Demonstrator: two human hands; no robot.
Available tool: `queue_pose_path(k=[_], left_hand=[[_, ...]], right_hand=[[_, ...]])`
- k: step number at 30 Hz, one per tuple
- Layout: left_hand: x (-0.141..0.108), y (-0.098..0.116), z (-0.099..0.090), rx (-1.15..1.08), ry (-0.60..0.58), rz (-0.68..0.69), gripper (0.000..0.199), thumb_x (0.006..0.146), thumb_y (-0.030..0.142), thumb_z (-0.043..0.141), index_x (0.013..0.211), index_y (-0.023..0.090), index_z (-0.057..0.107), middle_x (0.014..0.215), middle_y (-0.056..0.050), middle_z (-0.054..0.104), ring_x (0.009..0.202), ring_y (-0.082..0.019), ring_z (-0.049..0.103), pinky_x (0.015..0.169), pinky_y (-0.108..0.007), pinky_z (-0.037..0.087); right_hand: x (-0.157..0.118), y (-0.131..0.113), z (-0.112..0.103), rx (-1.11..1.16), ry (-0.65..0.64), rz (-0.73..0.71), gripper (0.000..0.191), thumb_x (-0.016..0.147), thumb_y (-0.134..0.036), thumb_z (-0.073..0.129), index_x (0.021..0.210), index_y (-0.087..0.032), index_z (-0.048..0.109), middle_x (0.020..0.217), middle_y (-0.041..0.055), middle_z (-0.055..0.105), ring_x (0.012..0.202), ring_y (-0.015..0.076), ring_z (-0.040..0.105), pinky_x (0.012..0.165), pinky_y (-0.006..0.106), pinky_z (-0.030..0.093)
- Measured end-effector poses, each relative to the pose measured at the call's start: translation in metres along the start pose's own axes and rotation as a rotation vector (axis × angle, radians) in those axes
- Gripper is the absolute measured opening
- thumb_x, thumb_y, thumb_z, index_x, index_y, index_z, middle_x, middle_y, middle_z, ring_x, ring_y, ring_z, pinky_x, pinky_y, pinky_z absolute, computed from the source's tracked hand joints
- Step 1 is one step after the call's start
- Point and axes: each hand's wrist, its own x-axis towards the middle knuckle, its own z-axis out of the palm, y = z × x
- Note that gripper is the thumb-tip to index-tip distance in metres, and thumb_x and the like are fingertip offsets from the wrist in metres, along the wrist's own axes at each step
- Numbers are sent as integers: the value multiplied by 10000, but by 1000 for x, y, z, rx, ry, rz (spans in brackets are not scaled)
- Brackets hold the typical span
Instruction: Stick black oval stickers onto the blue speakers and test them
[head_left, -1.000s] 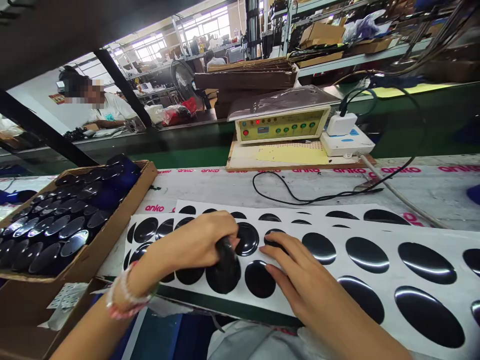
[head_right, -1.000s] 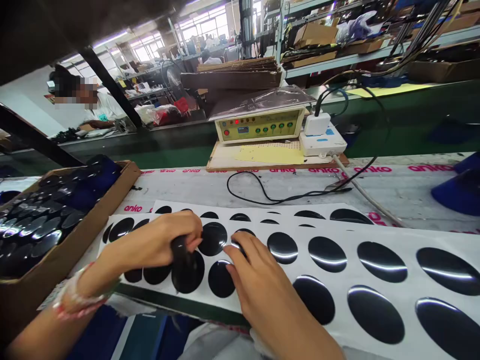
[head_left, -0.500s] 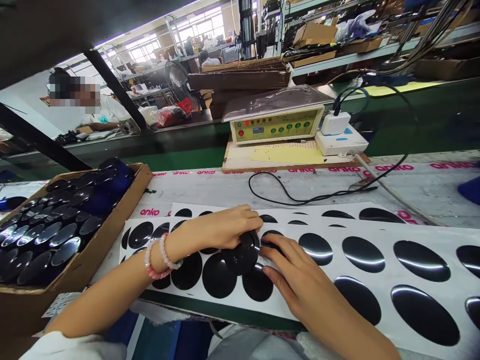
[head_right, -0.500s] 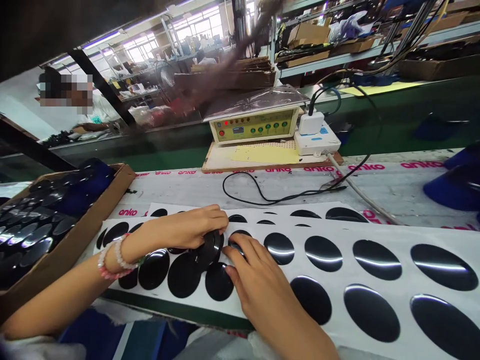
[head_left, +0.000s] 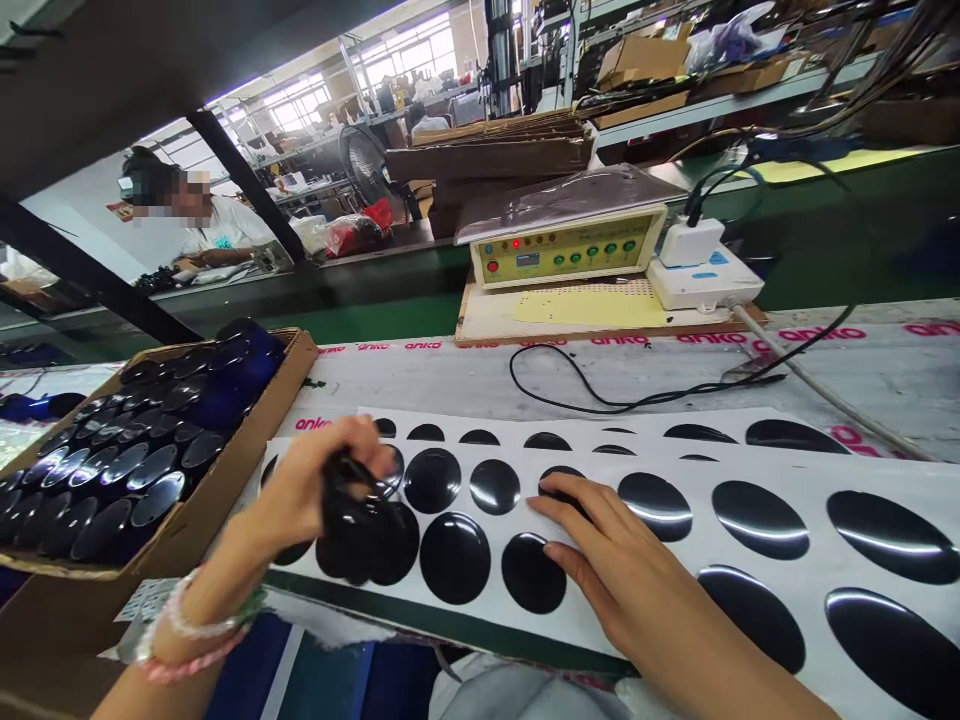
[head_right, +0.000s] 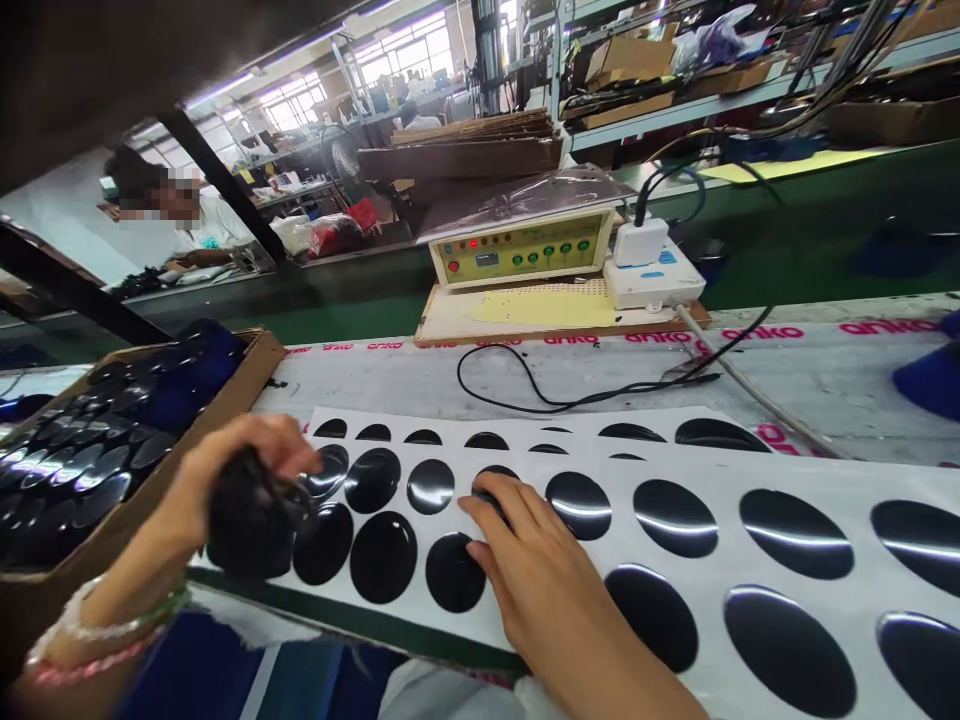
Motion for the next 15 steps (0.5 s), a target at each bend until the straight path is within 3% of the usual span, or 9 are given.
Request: queue_pose_path(k=[2, 3, 7, 9, 12, 15], left_hand=[[-13, -1, -12, -34, 79, -46, 259, 803, 71, 549, 959, 253, 452, 740, 44, 485, 617, -110, 488, 593, -234, 431], [-16, 0, -13, -27, 29, -59, 308, 794, 67, 563, 1017, 258, 468, 803, 31, 523, 658, -112, 515, 615, -233, 445], [-16, 15, 16, 54, -409, -23, 458, 708, -19, 538, 1091, 228, 494, 1108, -32, 588, 975, -173, 559, 824, -282, 475], [-11, 21, 35, 185, -535, 41, 536, 647, -77, 454, 1108, 197, 464, 1142, -58, 572, 1061, -209, 508, 850, -313, 460], [-3, 22, 50, 348, -570, 115, 565, 565, -99, 387, 1058, 166, 467, 1073, -76, 568, 1023, -231, 483, 848, -355, 432], [5, 18, 53, 301, -600, 160, 546, 521, -92, 387, 991, 175, 467, 999, -51, 558, 959, -207, 479, 849, -340, 407]], right_hand=[[3, -5, -2, -65, 45, -40, 307, 903, -128, 425, 1188, -209, 508, 1200, 117, 567, 1067, 268, 566, 851, 461, 540], [5, -9, -2, -97, 72, -63, 312, 892, -112, 418, 1175, -198, 518, 1183, 125, 581, 1063, 281, 571, 851, 477, 538], [18, -29, 6, -60, 62, -124, 338, 866, -77, 419, 1172, -182, 518, 1186, 130, 597, 1090, 279, 570, 853, 456, 547], [21, -33, 14, -3, 17, -117, 324, 871, -94, 440, 1178, -172, 509, 1213, 136, 585, 1100, 270, 564, 848, 441, 556], [21, -32, 22, 33, -39, -70, 327, 884, -126, 469, 1207, -168, 495, 1265, 136, 556, 1143, 270, 534, 882, 459, 542], [19, -29, 22, 58, -79, -24, 332, 888, -130, 475, 1214, -189, 499, 1288, 120, 541, 1160, 263, 519, 899, 466, 532]])
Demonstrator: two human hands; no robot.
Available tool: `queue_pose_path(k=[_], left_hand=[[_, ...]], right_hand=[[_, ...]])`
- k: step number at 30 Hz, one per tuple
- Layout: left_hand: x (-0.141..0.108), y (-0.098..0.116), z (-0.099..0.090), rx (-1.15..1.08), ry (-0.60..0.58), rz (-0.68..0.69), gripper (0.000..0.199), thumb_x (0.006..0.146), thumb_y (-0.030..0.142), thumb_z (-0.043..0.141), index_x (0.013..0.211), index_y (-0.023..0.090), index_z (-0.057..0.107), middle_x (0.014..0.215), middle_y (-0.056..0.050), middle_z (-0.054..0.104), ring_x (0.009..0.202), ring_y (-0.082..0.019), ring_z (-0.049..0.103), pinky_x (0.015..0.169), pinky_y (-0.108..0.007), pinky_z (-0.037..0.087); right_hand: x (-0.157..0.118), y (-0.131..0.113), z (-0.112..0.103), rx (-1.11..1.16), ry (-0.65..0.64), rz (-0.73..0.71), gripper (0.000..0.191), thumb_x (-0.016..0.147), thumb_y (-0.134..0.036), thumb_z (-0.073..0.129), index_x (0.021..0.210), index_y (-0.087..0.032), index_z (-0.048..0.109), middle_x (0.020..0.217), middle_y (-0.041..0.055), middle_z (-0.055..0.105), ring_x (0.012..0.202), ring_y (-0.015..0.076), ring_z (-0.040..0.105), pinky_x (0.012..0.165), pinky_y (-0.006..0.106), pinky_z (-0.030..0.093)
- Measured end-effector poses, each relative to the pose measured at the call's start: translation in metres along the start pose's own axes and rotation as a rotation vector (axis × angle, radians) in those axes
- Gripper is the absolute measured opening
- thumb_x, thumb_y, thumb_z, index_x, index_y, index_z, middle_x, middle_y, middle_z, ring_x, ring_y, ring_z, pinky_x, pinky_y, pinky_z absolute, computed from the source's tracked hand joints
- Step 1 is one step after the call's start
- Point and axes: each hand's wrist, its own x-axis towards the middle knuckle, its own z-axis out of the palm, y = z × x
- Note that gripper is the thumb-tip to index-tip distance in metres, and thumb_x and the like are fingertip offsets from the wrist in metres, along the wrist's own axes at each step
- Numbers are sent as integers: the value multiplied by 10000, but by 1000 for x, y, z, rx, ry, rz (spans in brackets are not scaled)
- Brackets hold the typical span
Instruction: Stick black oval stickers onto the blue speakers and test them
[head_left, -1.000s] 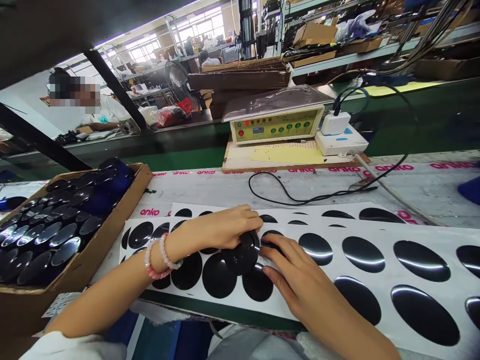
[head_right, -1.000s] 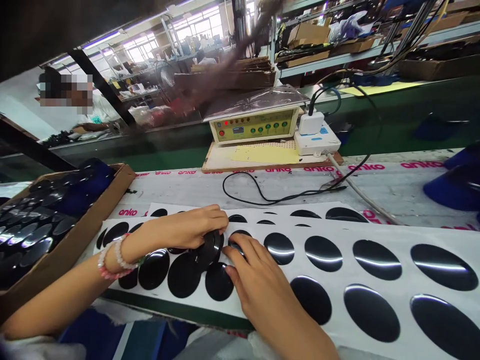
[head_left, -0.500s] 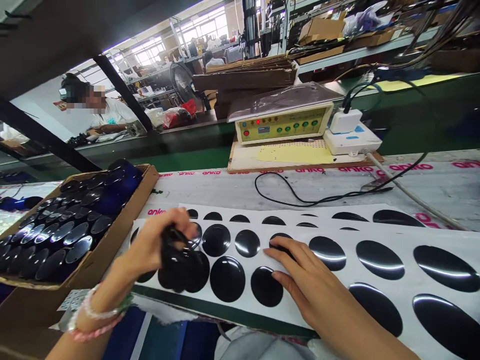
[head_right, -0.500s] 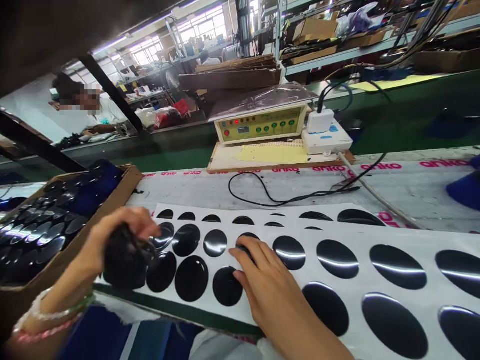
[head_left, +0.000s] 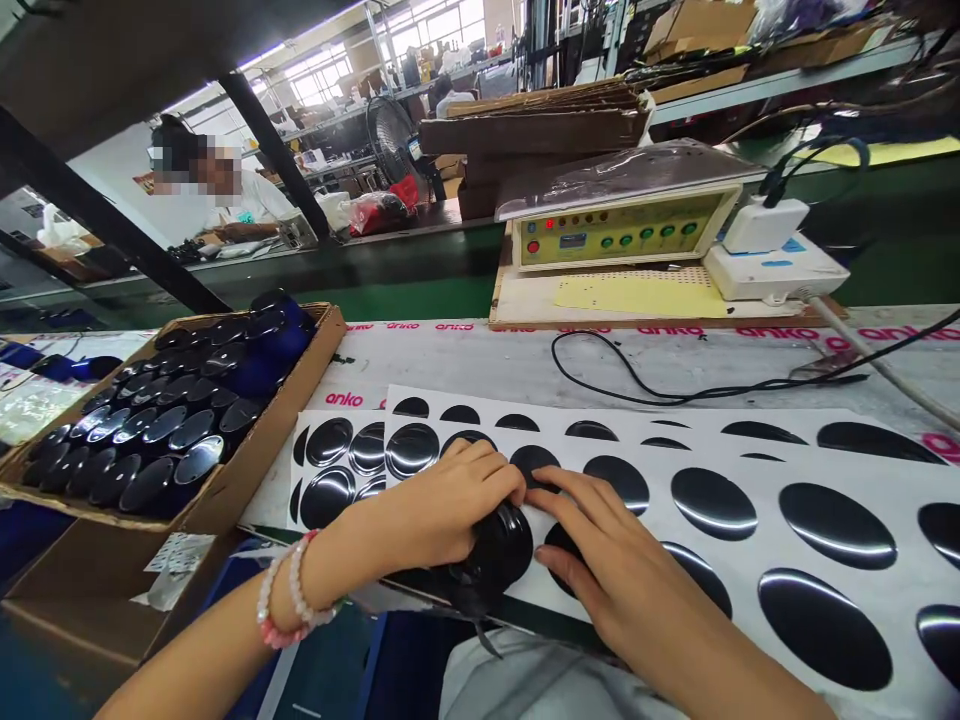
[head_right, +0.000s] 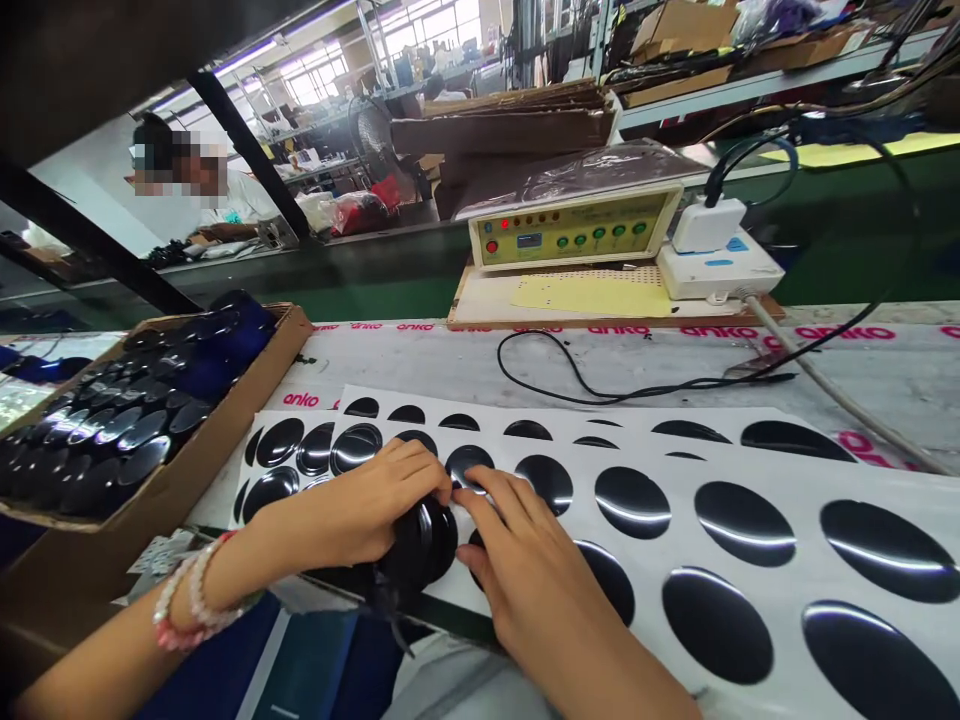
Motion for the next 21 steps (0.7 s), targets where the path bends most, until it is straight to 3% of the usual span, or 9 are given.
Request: queue_pose_path(k=[3, 6, 11, 13, 16, 18, 21], left_hand=[[-5, -2, 1, -33, 3, 26, 565, 519, -108, 378, 997, 182, 461, 982, -37, 547, 942, -195, 463, 834, -318, 396], [-32, -2, -1, -37, 47, -12, 540, 583, -132, 377, 1005, 191, 468, 963, -32, 539, 942, -195, 450, 809, -304, 390], [-85, -2, -17, -219, 205, -288, 400, 716, -124, 430, 907, 223, 484, 933, 10, 524, 876, -130, 497, 733, -224, 415], [-80, -1, -15, -219, 275, -257, 428, 777, -81, 461, 1063, 237, 488, 1062, -7, 552, 1000, -132, 515, 852, -237, 432], [-48, 1, -1, -150, 234, -37, 573, 769, -71, 464, 1274, 194, 407, 1304, -79, 523, 1227, -184, 446, 1033, -326, 368], [-28, 3, 9, -109, 181, 83, 567, 735, -91, 434, 1248, 152, 444, 1281, -106, 557, 1208, -206, 476, 1018, -350, 383], [-25, 7, 13, -122, 152, 93, 457, 751, -78, 434, 1139, 146, 527, 1051, -82, 636, 1010, -190, 563, 899, -320, 444]], right_hand=[[0, 0, -3, 10, -18, 17, 318, 891, -133, 471, 1199, -194, 519, 1294, 116, 538, 1164, 264, 515, 902, 471, 529], [1, -1, -4, 8, -14, 1, 323, 897, -139, 464, 1210, -190, 525, 1292, 118, 540, 1157, 262, 518, 900, 465, 530], [-2, 1, -3, -3, -1, -3, 318, 907, -168, 463, 1215, -209, 529, 1298, 107, 536, 1148, 258, 524, 895, 458, 532], [-4, 2, -3, -7, 0, -4, 315, 905, -171, 465, 1209, -221, 533, 1294, 100, 539, 1141, 258, 527, 893, 460, 530], [-3, 3, -2, -3, 5, 0, 323, 899, -164, 469, 1210, -228, 529, 1285, 96, 544, 1145, 253, 526, 898, 454, 526], [-2, 2, -3, 5, 2, 3, 318, 896, -156, 472, 1200, -227, 534, 1285, 98, 545, 1149, 248, 528, 902, 446, 525], [-2, 2, -4, 12, -4, 6, 321, 896, -141, 467, 1191, -240, 544, 1298, 91, 543, 1155, 241, 532, 900, 436, 527]])
